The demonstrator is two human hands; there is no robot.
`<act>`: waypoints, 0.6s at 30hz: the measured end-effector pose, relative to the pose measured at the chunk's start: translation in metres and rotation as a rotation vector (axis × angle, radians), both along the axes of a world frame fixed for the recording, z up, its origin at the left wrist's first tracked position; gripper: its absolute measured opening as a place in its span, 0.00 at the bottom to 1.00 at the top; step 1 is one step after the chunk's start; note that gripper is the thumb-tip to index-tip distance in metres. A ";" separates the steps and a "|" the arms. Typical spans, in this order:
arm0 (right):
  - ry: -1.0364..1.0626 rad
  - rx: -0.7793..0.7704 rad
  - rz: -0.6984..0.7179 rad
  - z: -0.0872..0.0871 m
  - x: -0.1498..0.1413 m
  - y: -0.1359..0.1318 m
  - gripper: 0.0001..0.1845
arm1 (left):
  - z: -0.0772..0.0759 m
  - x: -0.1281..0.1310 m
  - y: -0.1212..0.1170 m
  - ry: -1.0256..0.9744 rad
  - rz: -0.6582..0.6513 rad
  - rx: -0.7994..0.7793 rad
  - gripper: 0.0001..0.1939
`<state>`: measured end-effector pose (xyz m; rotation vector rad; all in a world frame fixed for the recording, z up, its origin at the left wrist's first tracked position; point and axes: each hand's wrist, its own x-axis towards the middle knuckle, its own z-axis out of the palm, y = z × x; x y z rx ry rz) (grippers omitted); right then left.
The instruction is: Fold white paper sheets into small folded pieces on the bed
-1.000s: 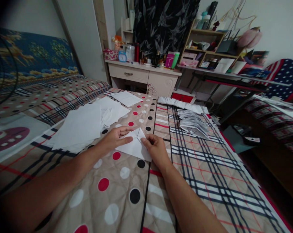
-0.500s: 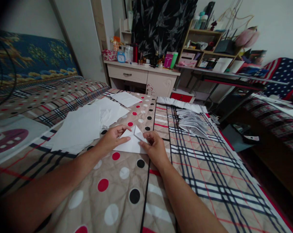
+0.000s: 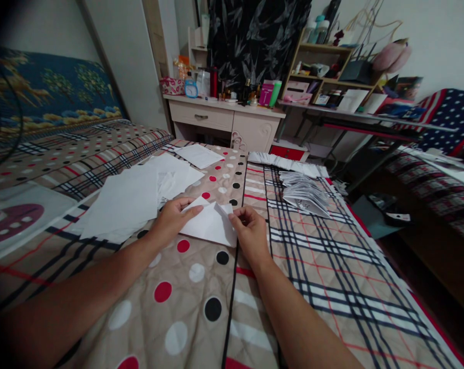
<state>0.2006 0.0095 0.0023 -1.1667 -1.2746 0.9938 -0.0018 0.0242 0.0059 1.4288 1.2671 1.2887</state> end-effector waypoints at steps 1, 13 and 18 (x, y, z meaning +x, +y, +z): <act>0.007 0.006 -0.010 0.000 0.000 0.000 0.10 | -0.001 -0.001 0.000 0.004 0.010 0.014 0.16; -0.065 0.095 -0.020 0.002 -0.004 -0.001 0.15 | -0.005 -0.002 0.002 -0.098 -0.068 0.012 0.16; -0.149 0.104 0.005 0.005 -0.005 -0.003 0.18 | -0.005 -0.002 0.002 -0.117 -0.084 0.012 0.15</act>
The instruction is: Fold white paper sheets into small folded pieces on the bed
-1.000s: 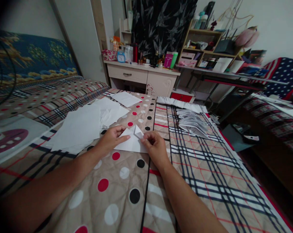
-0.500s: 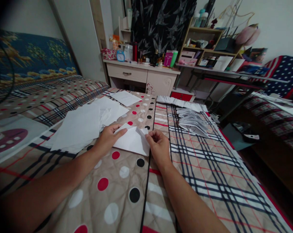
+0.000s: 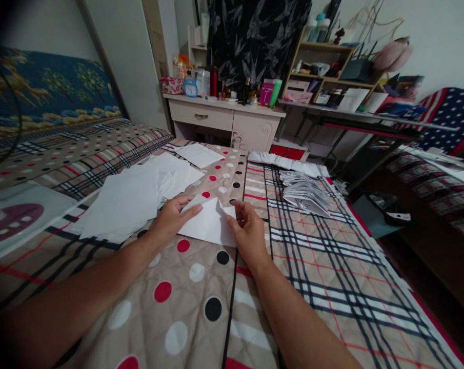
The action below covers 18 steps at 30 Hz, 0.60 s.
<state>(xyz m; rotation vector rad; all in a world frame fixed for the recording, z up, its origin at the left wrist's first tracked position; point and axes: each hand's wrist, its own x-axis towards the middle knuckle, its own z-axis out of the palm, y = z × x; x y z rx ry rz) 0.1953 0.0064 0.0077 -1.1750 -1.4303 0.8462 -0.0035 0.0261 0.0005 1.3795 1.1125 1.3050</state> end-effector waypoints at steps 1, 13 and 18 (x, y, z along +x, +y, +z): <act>0.003 0.000 0.005 0.000 0.000 0.000 0.17 | 0.000 0.000 0.000 -0.011 -0.005 -0.004 0.15; 0.491 -0.212 0.035 0.007 0.005 0.003 0.29 | 0.009 0.004 -0.005 -0.183 -0.133 -0.079 0.18; 0.524 -0.225 0.088 0.005 0.008 0.003 0.26 | 0.010 0.004 -0.006 -0.197 -0.139 -0.092 0.20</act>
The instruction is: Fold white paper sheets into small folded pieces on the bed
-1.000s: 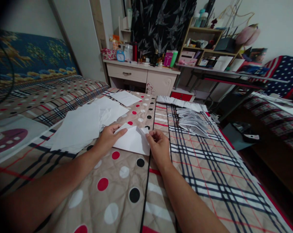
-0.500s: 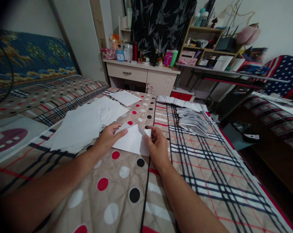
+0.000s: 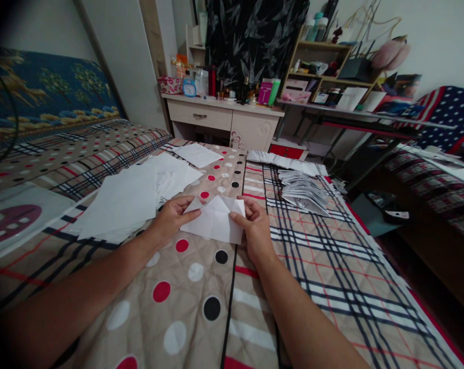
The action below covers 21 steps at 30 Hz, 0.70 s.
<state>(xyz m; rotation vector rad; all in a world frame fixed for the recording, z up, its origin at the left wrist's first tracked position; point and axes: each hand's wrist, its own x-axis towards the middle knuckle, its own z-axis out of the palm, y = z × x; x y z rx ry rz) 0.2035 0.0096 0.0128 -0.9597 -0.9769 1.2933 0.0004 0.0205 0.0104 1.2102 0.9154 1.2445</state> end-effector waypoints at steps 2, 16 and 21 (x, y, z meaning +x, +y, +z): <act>0.010 -0.007 0.030 -0.001 0.000 0.000 0.22 | 0.000 0.000 -0.001 -0.012 -0.006 -0.023 0.22; -0.014 -0.031 0.032 -0.003 0.000 -0.001 0.18 | 0.003 0.001 -0.003 0.013 -0.030 -0.044 0.19; -0.025 -0.027 0.031 -0.003 0.000 -0.002 0.16 | 0.000 -0.001 -0.003 0.048 -0.051 -0.015 0.20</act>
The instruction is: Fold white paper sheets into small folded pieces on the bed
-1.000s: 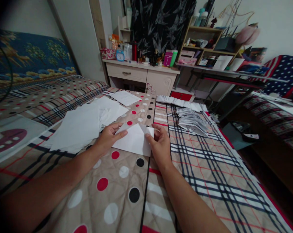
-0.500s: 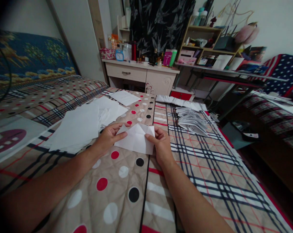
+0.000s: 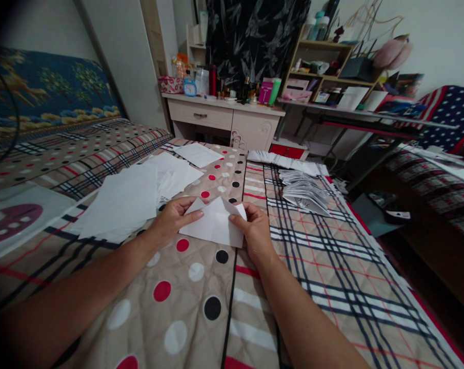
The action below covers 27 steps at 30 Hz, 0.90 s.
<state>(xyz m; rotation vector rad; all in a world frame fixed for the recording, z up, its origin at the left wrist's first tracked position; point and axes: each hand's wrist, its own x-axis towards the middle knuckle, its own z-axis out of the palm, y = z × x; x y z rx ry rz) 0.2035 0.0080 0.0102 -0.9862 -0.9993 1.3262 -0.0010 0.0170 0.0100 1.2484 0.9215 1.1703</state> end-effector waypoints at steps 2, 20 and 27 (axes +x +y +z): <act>-0.047 0.011 0.010 0.000 0.000 -0.001 0.16 | -0.002 -0.001 0.000 0.032 -0.002 0.024 0.23; -0.231 0.029 -0.066 0.004 -0.005 -0.003 0.14 | 0.001 0.003 -0.002 0.246 0.048 0.312 0.13; -0.223 0.054 -0.099 0.001 -0.003 -0.003 0.12 | 0.004 0.003 -0.005 0.324 -0.061 0.321 0.18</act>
